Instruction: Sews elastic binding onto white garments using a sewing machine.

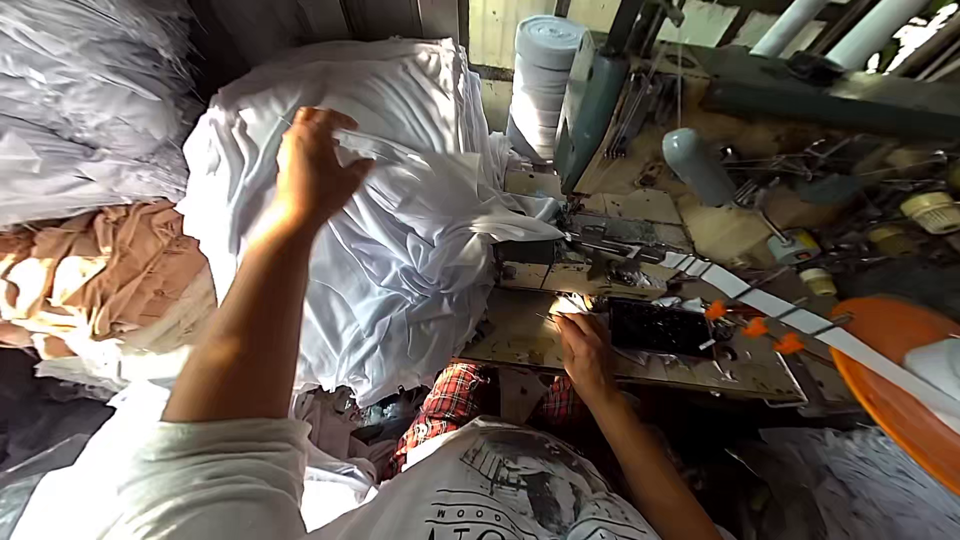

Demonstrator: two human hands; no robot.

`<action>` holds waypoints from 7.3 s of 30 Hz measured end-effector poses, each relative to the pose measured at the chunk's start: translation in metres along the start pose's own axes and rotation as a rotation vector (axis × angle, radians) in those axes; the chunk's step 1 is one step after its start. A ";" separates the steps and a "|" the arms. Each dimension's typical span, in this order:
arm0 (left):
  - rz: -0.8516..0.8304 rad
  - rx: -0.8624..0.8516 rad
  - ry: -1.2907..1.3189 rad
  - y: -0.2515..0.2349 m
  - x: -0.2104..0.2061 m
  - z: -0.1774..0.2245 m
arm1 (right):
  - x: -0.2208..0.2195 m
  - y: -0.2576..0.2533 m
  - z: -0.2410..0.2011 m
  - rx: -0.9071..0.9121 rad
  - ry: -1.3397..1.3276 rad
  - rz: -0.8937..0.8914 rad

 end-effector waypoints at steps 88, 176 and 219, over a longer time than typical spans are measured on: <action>-0.183 -1.046 0.018 0.136 -0.130 0.137 | 0.031 -0.050 0.000 -0.153 -0.890 0.190; -0.236 -0.438 0.218 0.000 -0.155 0.123 | -0.001 0.016 -0.012 0.190 -0.030 0.107; -0.037 -0.561 -0.017 0.158 -0.102 0.062 | -0.006 0.017 -0.011 0.165 0.010 0.103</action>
Point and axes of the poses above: each hand's wrist, its own y-axis away from the middle knuckle, its own x-axis out of the back of the hand, z = x × y, the point moved 9 cm from there along -y, towards the middle knuckle, and after that the axes turned 10 degrees about z, right-handed, at the moved point
